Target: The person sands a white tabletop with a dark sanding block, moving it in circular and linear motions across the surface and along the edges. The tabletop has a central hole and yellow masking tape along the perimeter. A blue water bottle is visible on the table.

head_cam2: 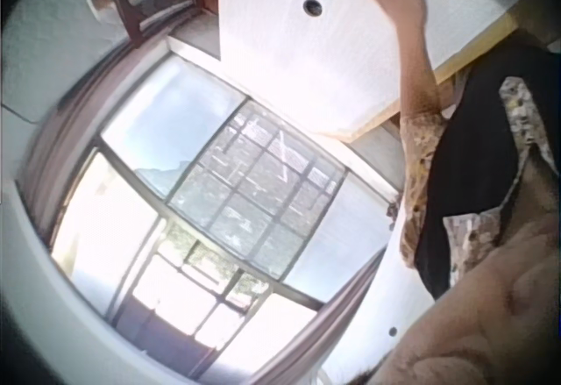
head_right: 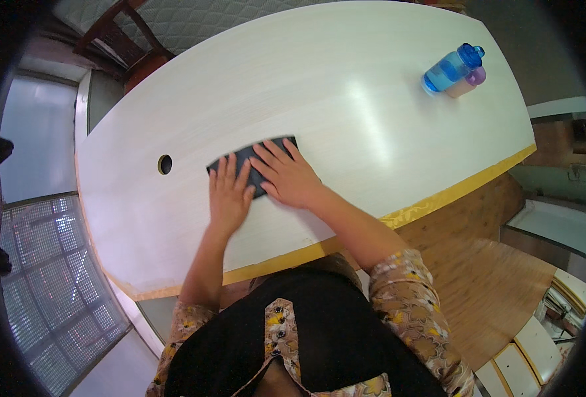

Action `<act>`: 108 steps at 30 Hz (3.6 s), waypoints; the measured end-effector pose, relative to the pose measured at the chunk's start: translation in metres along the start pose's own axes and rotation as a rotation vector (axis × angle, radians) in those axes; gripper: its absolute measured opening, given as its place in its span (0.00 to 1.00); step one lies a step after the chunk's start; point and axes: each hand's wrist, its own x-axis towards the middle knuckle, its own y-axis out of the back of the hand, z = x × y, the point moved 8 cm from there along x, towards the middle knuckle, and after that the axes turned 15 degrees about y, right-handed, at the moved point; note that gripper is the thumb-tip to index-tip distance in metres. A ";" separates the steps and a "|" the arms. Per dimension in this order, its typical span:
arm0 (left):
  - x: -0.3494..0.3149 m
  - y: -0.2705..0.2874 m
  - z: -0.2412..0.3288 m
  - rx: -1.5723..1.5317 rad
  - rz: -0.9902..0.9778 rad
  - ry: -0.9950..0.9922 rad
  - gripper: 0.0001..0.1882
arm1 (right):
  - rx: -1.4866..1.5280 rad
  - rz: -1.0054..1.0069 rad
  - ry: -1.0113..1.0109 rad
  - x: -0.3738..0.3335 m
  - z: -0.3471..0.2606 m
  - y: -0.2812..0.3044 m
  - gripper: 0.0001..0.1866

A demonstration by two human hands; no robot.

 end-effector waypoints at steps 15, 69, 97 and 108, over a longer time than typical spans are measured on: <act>-0.038 -0.016 0.052 -0.041 -0.146 -0.075 0.39 | 0.018 -0.022 0.027 -0.075 -0.008 0.013 0.36; -0.087 -0.008 0.093 -0.239 0.023 -0.180 0.21 | 0.369 0.202 0.192 -0.138 -0.020 0.028 0.20; -0.081 -0.024 0.101 -0.016 -0.191 -0.059 0.40 | 0.170 -0.117 0.065 -0.135 -0.029 0.022 0.37; 0.089 -0.014 0.057 -0.017 0.044 -0.035 0.33 | -0.034 0.049 -0.009 -0.006 0.104 0.024 0.36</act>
